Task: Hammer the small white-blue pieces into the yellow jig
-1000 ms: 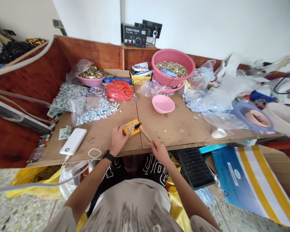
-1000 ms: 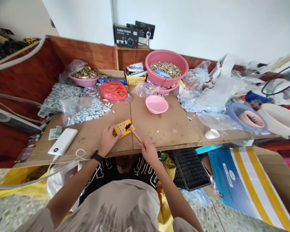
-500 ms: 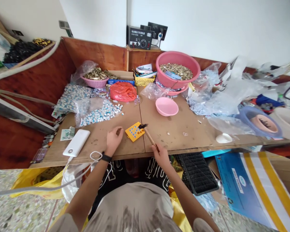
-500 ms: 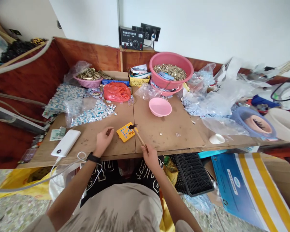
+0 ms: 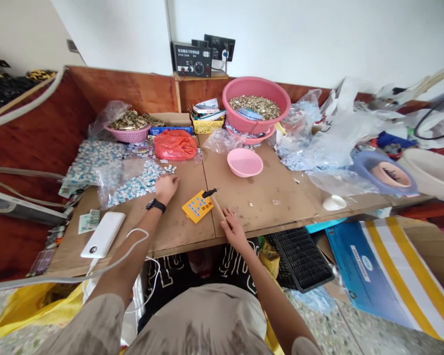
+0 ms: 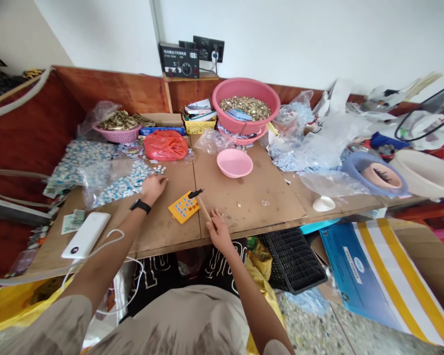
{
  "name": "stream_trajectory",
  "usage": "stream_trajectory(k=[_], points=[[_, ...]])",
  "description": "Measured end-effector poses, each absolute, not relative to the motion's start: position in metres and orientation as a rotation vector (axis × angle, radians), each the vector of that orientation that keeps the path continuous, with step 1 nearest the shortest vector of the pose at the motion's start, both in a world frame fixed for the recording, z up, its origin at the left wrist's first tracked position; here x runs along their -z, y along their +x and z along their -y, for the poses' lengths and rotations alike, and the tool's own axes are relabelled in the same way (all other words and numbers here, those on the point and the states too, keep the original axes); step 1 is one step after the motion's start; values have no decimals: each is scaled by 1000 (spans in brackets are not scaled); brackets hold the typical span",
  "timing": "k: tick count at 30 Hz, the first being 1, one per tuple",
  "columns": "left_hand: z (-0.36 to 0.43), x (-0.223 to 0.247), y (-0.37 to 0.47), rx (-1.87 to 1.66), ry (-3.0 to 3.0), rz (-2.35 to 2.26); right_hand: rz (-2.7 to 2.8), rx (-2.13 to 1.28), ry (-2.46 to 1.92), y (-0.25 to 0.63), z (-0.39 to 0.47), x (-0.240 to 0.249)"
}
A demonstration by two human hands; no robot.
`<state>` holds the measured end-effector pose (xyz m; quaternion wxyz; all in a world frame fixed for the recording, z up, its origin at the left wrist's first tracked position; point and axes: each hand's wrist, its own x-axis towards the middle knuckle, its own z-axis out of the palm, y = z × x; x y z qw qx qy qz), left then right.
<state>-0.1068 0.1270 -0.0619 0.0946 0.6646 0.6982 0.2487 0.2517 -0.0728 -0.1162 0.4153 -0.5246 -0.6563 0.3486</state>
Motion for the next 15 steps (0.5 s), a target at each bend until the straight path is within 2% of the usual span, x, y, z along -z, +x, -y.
stream_trajectory(k=[8,15], points=[[-130,66,-96,-908,1827,-1929,1451,-891,-1279,250,75,108],[-73,66,-63,-1133,1721,-1639,1239,-986,-1338,238,90,95]])
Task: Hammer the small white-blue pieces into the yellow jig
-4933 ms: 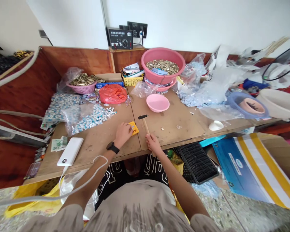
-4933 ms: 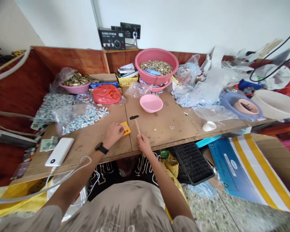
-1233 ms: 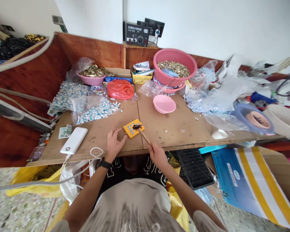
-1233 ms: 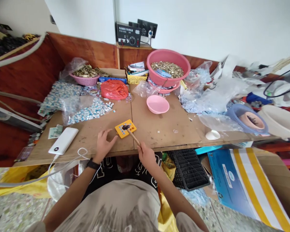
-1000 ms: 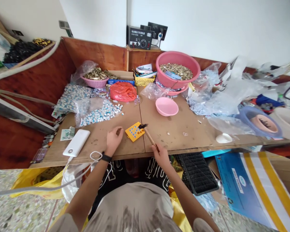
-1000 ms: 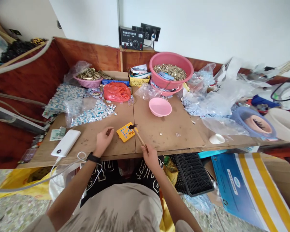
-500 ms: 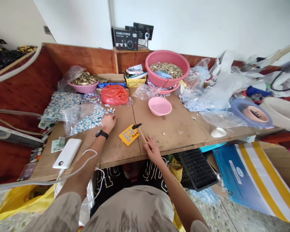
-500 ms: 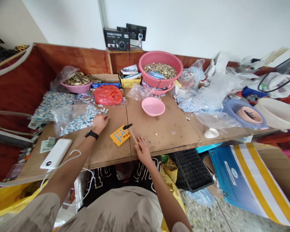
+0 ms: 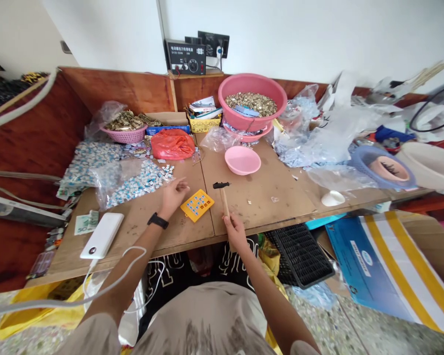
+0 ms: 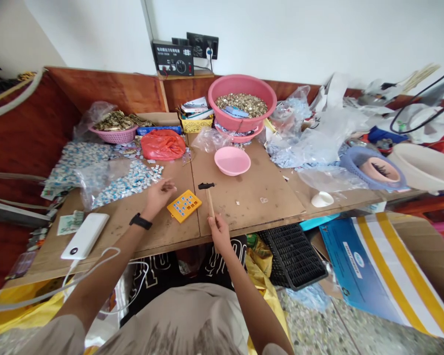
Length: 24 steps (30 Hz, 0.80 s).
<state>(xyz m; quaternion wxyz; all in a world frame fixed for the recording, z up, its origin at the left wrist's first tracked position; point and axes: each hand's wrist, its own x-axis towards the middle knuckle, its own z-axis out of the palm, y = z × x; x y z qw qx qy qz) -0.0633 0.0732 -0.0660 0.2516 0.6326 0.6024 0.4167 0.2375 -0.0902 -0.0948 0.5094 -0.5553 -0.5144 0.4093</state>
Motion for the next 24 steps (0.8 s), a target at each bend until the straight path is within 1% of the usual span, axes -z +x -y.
stream_trajectory(k=[2,4,7,12,17,24], points=[[-49,65,-56,-1183,1629,-1456,1054,-1115,-1316,219,100,94],[-29,63,-53,-1179,1609,-1373,854,-1271,-1224,192,106,95],[-9,60,-54,-1106,1684,-1429,650,-1416,-1083,149,100,96],[-5,56,-57,-1002,1781,-1509,606,-1496,-1035,115,84,93],[-11,50,-51,-898,2036,-1448,698,-1455,-1100,148,105,85],[-24,50,-37,-667,2257,-1449,976,-1235,-1291,223,137,70]])
